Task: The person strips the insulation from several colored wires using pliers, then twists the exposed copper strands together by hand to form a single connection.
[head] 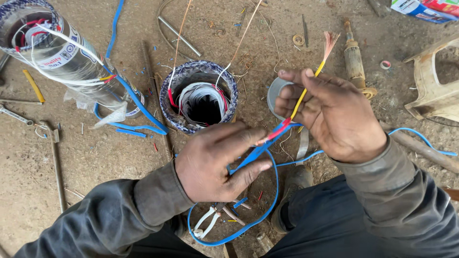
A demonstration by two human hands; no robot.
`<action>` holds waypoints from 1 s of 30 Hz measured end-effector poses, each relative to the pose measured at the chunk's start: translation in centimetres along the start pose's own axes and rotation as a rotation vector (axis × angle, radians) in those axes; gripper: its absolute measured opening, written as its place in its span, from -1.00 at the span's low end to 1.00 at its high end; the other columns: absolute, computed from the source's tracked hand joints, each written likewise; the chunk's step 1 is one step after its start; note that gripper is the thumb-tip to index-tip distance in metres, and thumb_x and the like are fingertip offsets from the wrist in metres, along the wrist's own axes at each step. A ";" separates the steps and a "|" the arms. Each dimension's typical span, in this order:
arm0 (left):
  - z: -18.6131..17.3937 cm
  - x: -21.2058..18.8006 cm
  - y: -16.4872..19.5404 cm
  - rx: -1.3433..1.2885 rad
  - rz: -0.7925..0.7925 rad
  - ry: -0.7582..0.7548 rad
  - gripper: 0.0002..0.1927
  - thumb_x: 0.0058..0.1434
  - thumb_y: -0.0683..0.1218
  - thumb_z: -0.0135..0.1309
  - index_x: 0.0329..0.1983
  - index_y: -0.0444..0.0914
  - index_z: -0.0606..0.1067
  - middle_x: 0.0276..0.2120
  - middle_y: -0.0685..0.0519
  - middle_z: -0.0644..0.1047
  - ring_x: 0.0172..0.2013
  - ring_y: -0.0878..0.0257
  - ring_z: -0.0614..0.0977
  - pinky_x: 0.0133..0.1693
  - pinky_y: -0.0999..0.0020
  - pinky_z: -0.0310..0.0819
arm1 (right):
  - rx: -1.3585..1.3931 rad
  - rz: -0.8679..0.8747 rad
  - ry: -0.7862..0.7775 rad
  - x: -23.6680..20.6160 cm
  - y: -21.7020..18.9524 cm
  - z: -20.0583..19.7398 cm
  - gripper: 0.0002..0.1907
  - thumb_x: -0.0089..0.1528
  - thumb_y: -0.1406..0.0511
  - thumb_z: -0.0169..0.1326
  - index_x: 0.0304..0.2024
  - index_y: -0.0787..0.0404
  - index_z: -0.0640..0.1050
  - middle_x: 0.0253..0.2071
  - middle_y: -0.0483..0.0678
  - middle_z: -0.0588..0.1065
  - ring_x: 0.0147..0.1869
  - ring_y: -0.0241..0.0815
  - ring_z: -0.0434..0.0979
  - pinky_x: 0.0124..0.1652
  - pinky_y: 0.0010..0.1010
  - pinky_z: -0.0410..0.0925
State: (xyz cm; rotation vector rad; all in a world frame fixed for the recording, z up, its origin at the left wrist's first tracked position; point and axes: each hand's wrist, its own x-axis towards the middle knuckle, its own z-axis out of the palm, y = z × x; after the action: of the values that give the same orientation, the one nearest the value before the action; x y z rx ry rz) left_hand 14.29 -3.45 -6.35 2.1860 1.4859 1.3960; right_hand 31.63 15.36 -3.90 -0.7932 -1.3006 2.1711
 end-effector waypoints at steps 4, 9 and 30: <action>0.6 -0.2 -0.5 0.246 0.192 -0.174 -0.60 0.22 -0.04 0.26 0.07 -0.30 0.55 -0.23 -0.03 0.55 -0.30 0.10 0.61 -0.26 0.18 0.51 | 0.053 -0.037 -0.001 0.5 0.6 -0.2 -0.56 0.44 0.17 -0.07 0.15 0.43 0.48 -0.34 -0.05 0.52 -0.36 -0.27 0.51 -0.29 -0.38 0.47; 1.9 -0.1 -1.1 0.563 0.328 -0.347 -0.58 0.10 -0.05 0.20 0.01 -0.33 0.57 -0.35 0.03 0.49 -0.34 0.14 0.58 -0.31 0.21 0.50 | -0.323 -0.216 -0.003 1.8 1.9 1.7 -0.61 0.46 0.19 -0.04 0.12 0.39 0.55 -0.51 -0.12 0.41 -0.59 -0.47 0.20 -0.58 -0.60 0.14; -5.6 3.5 -4.4 1.066 0.751 -0.038 -0.45 0.27 0.00 0.04 0.27 -0.38 0.53 -0.02 -0.15 0.58 0.03 -0.05 0.62 0.20 0.04 0.46 | -0.595 -0.293 -0.377 2.3 3.4 0.8 -0.90 0.33 0.48 0.05 -0.18 0.35 0.59 -0.48 -0.19 0.41 -0.45 -0.46 0.32 -0.46 -0.55 0.25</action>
State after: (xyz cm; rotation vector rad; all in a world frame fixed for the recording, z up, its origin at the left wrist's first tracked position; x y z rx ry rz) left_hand 7.52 -0.41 -3.64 3.6652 1.6920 0.6327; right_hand 29.06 14.95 -7.22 -0.3576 -2.1584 1.7588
